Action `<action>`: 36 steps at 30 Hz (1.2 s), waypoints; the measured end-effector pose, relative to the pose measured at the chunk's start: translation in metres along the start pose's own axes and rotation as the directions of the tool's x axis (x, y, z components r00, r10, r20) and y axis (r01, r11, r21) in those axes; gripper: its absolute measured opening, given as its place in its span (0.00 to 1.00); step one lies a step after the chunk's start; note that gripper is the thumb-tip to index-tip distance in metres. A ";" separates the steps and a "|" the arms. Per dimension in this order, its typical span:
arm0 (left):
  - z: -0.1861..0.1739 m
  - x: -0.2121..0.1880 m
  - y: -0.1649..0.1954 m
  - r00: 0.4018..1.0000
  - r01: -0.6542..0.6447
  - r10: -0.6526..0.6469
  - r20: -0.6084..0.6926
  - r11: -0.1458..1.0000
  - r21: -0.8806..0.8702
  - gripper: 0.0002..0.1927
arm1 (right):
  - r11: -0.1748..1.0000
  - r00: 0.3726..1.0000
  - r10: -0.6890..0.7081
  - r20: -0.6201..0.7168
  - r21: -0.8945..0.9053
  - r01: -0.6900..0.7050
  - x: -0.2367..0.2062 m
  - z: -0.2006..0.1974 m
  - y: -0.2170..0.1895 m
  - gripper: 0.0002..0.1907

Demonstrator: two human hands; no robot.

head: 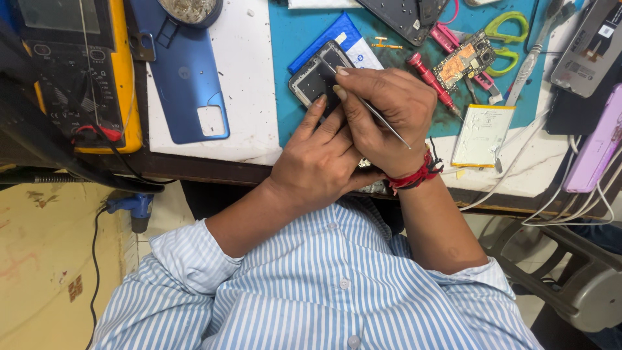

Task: The person uses a metal prying tool and a pink plastic spudger to scrape and clean the interior metal frame of a disassembled smartphone. They repeatedly scrape the edges and corners of the phone's chassis while holding it on a cluttered workbench.

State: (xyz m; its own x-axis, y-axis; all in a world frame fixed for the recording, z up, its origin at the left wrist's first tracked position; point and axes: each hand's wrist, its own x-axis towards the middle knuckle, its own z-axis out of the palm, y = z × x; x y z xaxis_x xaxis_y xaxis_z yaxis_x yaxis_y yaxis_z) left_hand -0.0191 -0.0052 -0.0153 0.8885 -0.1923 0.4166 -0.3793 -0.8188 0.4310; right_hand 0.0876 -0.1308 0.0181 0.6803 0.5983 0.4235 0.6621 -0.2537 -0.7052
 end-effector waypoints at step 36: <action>0.001 0.000 -0.001 1.000 -0.016 0.016 -0.018 1.000 -0.001 0.35 | 0.994 0.992 -0.043 0.121 0.104 0.030 0.005 0.001 0.004 0.08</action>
State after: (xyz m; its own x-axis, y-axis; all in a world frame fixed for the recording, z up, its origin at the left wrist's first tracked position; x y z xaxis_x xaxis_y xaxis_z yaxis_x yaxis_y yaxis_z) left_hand -0.0180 -0.0048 -0.0164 0.8775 -0.1959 0.4377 -0.3938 -0.8152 0.4247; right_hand 0.0932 -0.1286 0.0166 0.6082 0.6962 0.3813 0.6458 -0.1548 -0.7477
